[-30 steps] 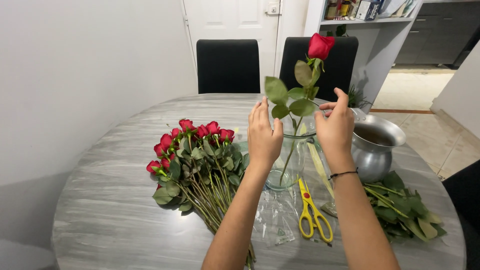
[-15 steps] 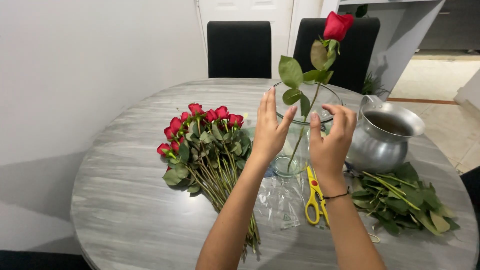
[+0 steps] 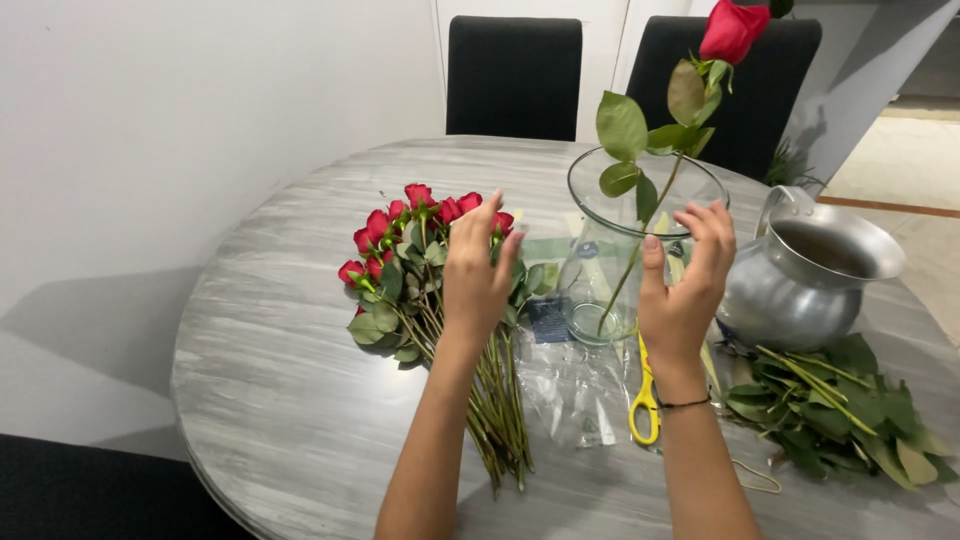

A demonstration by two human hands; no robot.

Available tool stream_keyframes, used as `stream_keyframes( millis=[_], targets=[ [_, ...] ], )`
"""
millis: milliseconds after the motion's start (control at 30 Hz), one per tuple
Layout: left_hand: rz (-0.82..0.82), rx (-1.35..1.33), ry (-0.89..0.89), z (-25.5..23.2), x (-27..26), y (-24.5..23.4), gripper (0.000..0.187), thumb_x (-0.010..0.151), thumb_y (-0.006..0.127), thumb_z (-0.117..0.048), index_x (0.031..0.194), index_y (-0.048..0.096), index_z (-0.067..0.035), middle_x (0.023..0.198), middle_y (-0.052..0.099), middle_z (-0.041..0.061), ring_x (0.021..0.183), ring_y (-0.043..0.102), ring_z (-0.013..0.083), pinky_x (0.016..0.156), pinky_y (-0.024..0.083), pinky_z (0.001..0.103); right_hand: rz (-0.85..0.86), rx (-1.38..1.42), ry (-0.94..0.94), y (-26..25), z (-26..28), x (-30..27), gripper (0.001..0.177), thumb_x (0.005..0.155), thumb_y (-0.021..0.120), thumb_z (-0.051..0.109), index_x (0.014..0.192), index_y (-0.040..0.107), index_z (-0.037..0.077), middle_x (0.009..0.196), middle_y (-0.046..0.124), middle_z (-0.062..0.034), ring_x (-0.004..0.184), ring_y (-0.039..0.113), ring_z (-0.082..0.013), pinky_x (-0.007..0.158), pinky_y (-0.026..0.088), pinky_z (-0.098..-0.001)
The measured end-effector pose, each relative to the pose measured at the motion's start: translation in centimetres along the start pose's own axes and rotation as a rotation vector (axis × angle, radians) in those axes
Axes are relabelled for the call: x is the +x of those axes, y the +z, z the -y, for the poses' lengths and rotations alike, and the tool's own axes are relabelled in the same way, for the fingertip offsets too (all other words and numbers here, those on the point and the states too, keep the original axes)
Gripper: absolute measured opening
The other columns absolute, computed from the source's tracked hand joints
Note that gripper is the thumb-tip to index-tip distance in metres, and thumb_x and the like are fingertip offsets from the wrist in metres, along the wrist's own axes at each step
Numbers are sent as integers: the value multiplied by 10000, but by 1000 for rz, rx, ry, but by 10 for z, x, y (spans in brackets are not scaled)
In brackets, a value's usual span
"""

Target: The person places red roses one by one into a clear glass vase on a dining table. They remove lower leaves from each stem before inserting the rose into the vase, continuing until the vase is filled.

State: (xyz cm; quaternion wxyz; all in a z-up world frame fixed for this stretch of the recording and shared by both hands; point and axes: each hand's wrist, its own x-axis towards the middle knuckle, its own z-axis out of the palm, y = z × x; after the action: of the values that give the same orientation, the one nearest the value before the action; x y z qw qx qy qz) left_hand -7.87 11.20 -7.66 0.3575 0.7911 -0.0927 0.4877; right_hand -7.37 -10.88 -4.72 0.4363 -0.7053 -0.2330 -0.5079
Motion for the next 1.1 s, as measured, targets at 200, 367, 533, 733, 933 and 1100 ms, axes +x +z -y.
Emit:
stream_keyframes(
  millis=[200,367,533,733,933,1100],
  targets=[
    [-153,20,-8,12,4,-41,423,1058,594,-291,1417,561,-70,1156,672,79,1116,622,235,842,595,325,-137,-210,-63,6,-4,-9,427,1022,729,288,1317,554,32,1489,426,-213,1447,288,-482,1182,148,-659],
    [-230,-11,13,20,8,-54,349,1063,606,-223,1356,599,-34,1117,670,86,1079,634,229,772,611,304,-148,-152,-235,37,13,-33,271,969,724,225,1169,653,56,1367,502,-188,1343,407,-451,1181,181,-666],
    [-230,4,15,37,5,-60,323,1052,634,-232,1305,628,-31,1076,678,88,1040,637,237,727,613,289,22,29,-135,76,41,-63,221,962,704,172,1149,636,76,1298,550,-120,1318,484,-377,1229,187,-603],
    [-161,37,-5,48,3,-64,277,1035,655,-223,1243,666,-40,1011,676,95,976,633,254,721,618,312,495,40,152,125,8,-112,75,907,745,158,979,743,139,882,681,-85,867,687,-352,836,543,-491],
    [38,88,-203,58,-6,-69,202,1020,625,-289,1144,706,-152,770,722,42,628,674,237,602,560,420,930,-326,383,128,9,-128,167,889,715,472,899,733,307,790,738,71,824,746,-309,746,585,-481],
    [195,142,-339,66,-9,-64,232,1003,608,-334,1139,713,-179,793,753,66,701,723,330,661,570,468,1036,-356,542,114,32,-109,289,838,723,481,914,734,203,816,788,-6,887,743,-409,819,572,-518]
  ],
)
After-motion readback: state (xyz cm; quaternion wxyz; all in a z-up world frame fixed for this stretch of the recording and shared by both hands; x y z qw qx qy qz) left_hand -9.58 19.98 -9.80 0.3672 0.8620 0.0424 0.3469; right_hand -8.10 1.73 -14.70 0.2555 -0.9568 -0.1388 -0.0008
